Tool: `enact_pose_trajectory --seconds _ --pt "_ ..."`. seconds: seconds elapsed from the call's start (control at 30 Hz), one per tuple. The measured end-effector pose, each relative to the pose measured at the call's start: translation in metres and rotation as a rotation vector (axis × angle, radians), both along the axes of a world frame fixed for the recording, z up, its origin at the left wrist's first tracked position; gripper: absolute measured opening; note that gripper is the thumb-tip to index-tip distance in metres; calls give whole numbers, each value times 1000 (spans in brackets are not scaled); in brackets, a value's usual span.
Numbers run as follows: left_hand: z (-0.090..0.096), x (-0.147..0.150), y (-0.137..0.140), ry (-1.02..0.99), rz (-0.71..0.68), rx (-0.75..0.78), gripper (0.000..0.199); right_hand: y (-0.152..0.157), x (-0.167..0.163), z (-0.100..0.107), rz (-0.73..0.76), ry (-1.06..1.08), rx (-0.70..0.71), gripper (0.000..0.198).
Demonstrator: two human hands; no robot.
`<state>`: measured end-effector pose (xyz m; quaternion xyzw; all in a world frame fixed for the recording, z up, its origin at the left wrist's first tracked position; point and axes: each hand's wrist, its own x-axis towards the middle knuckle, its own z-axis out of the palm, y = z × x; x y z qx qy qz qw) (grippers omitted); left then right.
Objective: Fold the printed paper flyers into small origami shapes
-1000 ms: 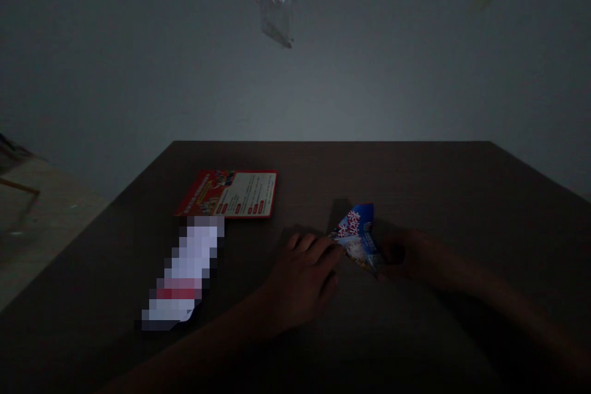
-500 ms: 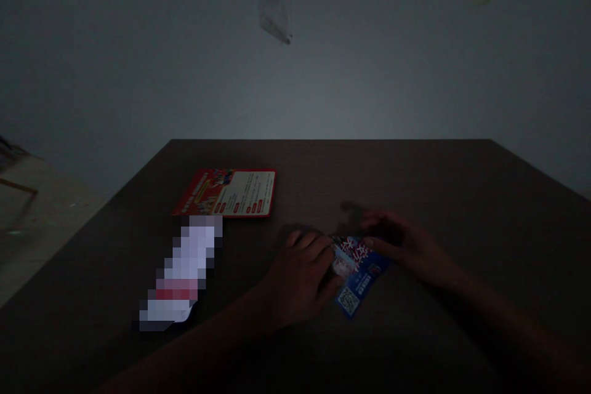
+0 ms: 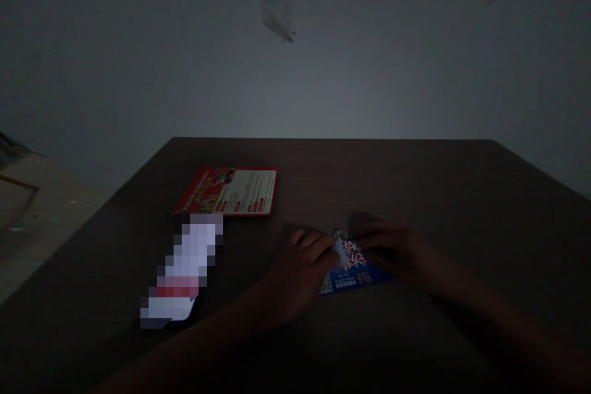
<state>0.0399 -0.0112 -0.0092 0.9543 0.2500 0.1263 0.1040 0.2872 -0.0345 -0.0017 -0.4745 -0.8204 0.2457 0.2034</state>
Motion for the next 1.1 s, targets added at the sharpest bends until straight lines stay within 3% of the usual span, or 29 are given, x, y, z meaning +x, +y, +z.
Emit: enact_pose_trajectory --seconds 0.17,0.3,0.63,1.1 --pt "4 -1 -3 -24 12 -50 24 -7 -7 7 129 -109 8 29" --pt "6 -1 -5 -69 33 -87 44 -9 -8 11 126 -172 32 52" --pt "5 -3 -3 -88 7 -94 44 -8 -12 17 154 -159 78 37" --pt "7 -5 -3 -92 -2 -95 39 -8 -12 15 139 -194 86 41"
